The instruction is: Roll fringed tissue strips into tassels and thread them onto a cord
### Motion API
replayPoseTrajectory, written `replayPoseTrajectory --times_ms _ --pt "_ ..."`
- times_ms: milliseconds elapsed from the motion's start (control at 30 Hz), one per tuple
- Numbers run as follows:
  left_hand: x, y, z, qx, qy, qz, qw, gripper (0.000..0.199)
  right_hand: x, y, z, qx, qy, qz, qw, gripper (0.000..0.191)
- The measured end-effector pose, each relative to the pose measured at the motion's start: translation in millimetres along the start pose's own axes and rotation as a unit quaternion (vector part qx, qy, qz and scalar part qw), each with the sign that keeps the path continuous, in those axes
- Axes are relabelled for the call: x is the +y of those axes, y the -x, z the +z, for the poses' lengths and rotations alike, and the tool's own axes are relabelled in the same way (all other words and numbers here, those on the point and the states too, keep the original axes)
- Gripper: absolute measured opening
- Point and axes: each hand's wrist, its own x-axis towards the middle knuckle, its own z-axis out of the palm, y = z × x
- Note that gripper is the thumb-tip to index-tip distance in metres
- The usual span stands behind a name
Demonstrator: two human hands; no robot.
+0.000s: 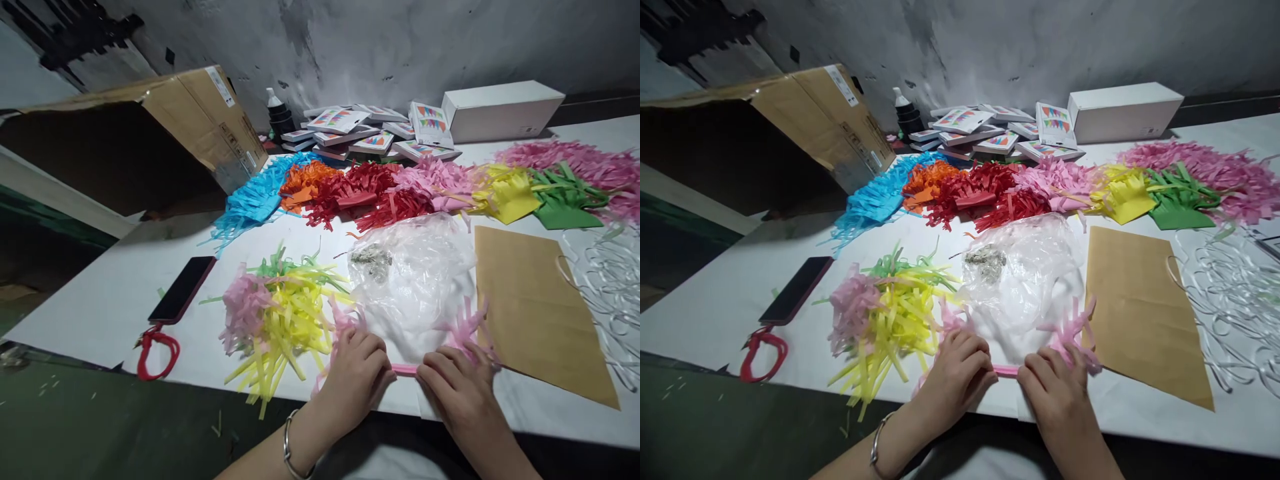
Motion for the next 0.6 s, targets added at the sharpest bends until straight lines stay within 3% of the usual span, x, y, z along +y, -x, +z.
replayPoseTrajectory --times_ms 167,400,500,600 --pt "5 2 -6.7 -0.020 0.022 -0.028 0.999 0.011 12 7 -10 -0.017 0.034 -0.002 0.999 0.017" --pt "18 -6 -5.0 -0.056 -0.089 -0.089 0.991 0.009 4 -1 4 0.006 0.099 0.051 0.994 0.026" --pt "14 -7 -1.7 -0.030 -0.113 -0.052 0.992 0.010 2 -2 3 -0.019 0.096 0.069 0.993 0.024" --pt "9 -5 -3.1 -0.033 -0.121 0.038 0.991 0.014 -1 -2 1 -0.027 0.050 0.038 0.998 0.026"
